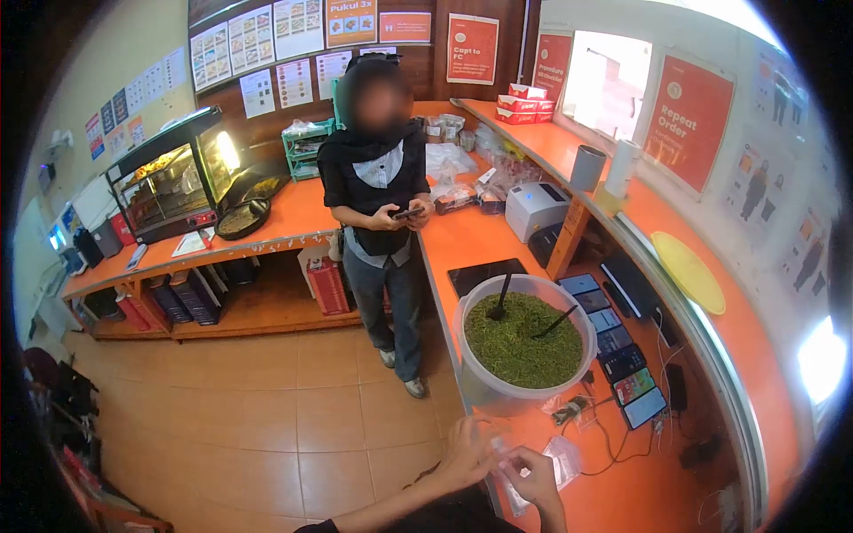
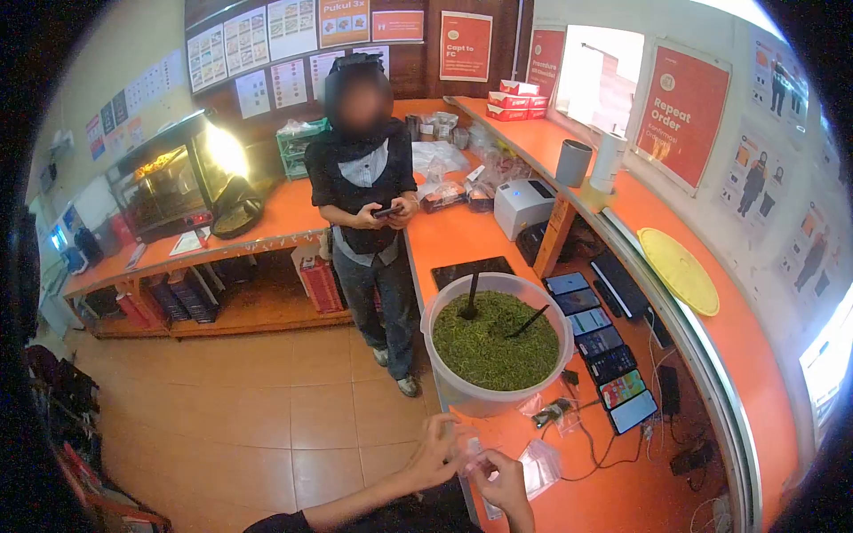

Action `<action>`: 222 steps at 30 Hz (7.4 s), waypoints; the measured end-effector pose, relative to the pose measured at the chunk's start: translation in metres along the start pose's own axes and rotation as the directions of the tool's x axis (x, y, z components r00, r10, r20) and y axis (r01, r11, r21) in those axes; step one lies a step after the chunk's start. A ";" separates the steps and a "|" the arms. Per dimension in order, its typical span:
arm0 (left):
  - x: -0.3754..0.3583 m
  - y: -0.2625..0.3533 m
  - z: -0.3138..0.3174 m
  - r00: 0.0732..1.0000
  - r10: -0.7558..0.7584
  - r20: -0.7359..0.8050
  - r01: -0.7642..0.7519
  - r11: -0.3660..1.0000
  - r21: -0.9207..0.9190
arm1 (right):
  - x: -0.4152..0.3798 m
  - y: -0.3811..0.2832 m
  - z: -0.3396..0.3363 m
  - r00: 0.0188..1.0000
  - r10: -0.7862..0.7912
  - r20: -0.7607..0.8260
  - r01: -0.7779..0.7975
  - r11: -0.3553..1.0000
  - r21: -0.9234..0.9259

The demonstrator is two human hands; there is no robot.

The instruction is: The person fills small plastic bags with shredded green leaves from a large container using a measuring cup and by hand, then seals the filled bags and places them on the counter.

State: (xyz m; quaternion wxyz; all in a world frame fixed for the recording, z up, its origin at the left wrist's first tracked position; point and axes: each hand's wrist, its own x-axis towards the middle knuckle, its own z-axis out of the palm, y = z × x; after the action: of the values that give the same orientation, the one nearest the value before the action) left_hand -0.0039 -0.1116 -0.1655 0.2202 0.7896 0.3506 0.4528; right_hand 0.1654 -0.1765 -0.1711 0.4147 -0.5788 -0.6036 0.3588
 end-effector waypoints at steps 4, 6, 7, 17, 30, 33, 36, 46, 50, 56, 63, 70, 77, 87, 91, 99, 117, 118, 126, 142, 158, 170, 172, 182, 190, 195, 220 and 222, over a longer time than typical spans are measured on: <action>0.000 0.000 -0.014 0.942 -0.121 0.313 0.122 0.992 0.017 | 0.009 -0.016 0.001 0.998 0.002 -0.066 -0.008 0.995 -0.098; -0.011 -0.026 -0.002 0.880 -0.174 0.442 0.285 0.938 -0.198 | 0.008 -0.021 0.000 0.998 -0.021 -0.058 0.014 0.993 -0.117; -0.011 -0.032 -0.001 0.804 -0.181 0.567 0.448 0.811 -0.376 | 0.008 -0.022 -0.001 1.000 0.019 -0.015 -0.020 0.997 -0.079; -0.023 -0.026 0.019 0.714 -0.202 0.670 0.623 0.619 -0.478 | 0.005 0.008 -0.011 0.988 0.134 -0.075 -0.132 0.991 0.038; -0.019 -0.027 0.003 0.753 -0.069 0.655 0.488 0.726 -0.485 | 0.001 -0.012 -0.023 0.951 0.131 0.281 -0.125 0.991 -0.038; -0.023 -0.026 0.008 0.821 -0.022 0.570 0.389 0.753 -0.531 | 0.001 0.008 -0.012 0.961 0.172 0.218 -0.208 0.966 0.156; -0.027 -0.028 0.014 0.831 -0.197 0.520 0.393 0.869 -0.299 | 0.006 -0.002 0.004 0.992 0.059 -0.108 -0.089 0.949 -0.303; -0.012 -0.018 -0.010 0.907 -0.353 0.231 0.350 0.935 0.056 | 0.027 -0.025 0.010 0.958 -0.163 -0.235 0.025 0.866 -0.500; -0.015 -0.013 -0.016 0.942 -0.174 0.287 0.240 0.947 -0.214 | 0.032 -0.029 0.023 0.978 -0.146 -0.146 0.085 0.929 -0.359; -0.043 -0.038 -0.016 0.901 -0.294 0.319 0.387 0.877 -0.286 | 0.028 -0.031 0.023 0.989 -0.076 -0.129 0.034 0.954 -0.298; -0.019 -0.016 -0.042 0.974 -0.161 0.161 0.091 0.924 0.372 | 0.031 0.011 0.063 0.979 -0.183 -0.088 0.141 0.924 -0.355; -0.063 -0.059 0.005 0.958 -0.286 0.030 0.287 0.956 -0.060 | 0.049 -0.020 0.079 0.989 -0.004 -0.146 -0.033 0.966 -0.256; -0.061 -0.074 0.022 0.930 -0.368 0.006 0.368 0.927 -0.073 | 0.057 0.011 0.077 0.967 -0.043 -0.251 -0.025 0.965 -0.263; -0.065 -0.100 0.036 0.937 -0.344 -0.067 0.336 0.936 -0.104 | 0.056 -0.036 0.045 0.988 0.150 -0.032 -0.146 0.858 -0.492; -0.040 -0.078 -0.015 0.804 -0.591 -0.071 0.584 0.806 -0.095 | 0.059 -0.088 -0.038 0.866 -0.178 0.467 0.251 0.963 -0.100; -0.030 -0.091 -0.025 0.828 -0.523 -0.203 0.488 0.850 -0.200 | 0.199 -0.131 -0.132 0.804 -0.561 0.196 0.390 0.249 -0.887; -0.028 -0.116 -0.087 0.647 -0.762 -0.029 0.548 0.492 -0.676 | 0.243 -0.115 -0.155 0.786 -0.519 0.336 0.431 0.071 -0.900; -0.022 -0.120 -0.093 0.662 -0.748 -0.039 0.521 0.497 -0.694 | 0.247 -0.098 -0.150 0.788 -0.519 0.330 0.428 0.076 -0.901; 0.087 -0.058 -0.153 0.752 -0.558 -0.351 0.254 0.737 -0.627 | 0.247 -0.075 -0.156 0.877 -0.373 0.302 0.468 0.529 -0.708; 0.236 -0.006 -0.045 0.994 0.001 0.108 0.005 0.998 -0.055 | 0.226 -0.117 -0.202 0.876 -0.482 -0.020 0.311 0.597 -0.739; 0.255 -0.019 -0.006 1.000 0.022 -0.005 -0.022 1.000 0.009 | 0.178 -0.181 -0.161 0.632 -0.770 0.092 0.253 0.093 -0.963; 0.249 -0.005 -0.033 0.993 -0.080 0.085 0.092 0.985 -0.147 | 0.196 -0.144 -0.121 0.877 -0.476 0.058 0.399 0.658 -0.638; 0.248 -0.002 -0.030 0.983 -0.103 0.150 0.143 0.948 -0.283 | 0.203 -0.130 -0.107 0.824 -0.565 -0.040 0.400 0.632 -0.664; 0.227 0.013 -0.057 0.993 -0.110 0.043 0.115 0.821 -0.559 | 0.194 -0.121 -0.082 0.496 -0.788 -0.365 0.646 0.616 -0.451; 0.205 0.019 -0.067 0.998 -0.060 -0.003 0.056 0.950 -0.306 | 0.177 -0.125 -0.060 0.535 -0.761 -0.367 0.650 0.648 -0.397; 0.197 0.029 -0.072 0.999 -0.053 -0.011 0.049 0.971 -0.233 | 0.171 -0.129 -0.056 0.503 -0.767 -0.399 0.688 0.634 -0.352; 0.117 0.036 -0.066 0.965 -0.100 0.244 0.229 0.774 -0.590 | 0.125 -0.141 -0.127 0.624 -0.399 -0.671 0.074 0.886 -0.458; 0.110 0.034 -0.069 0.962 -0.127 0.241 0.255 0.732 -0.632 | 0.101 -0.124 -0.114 0.713 -0.303 -0.633 0.009 0.906 -0.423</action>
State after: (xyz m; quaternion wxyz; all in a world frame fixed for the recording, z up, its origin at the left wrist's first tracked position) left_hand -0.0141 -0.0491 -0.0475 0.5600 0.6588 0.2270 0.4482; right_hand 0.2214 -0.0901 -0.0034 0.5133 -0.6860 -0.5137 -0.0452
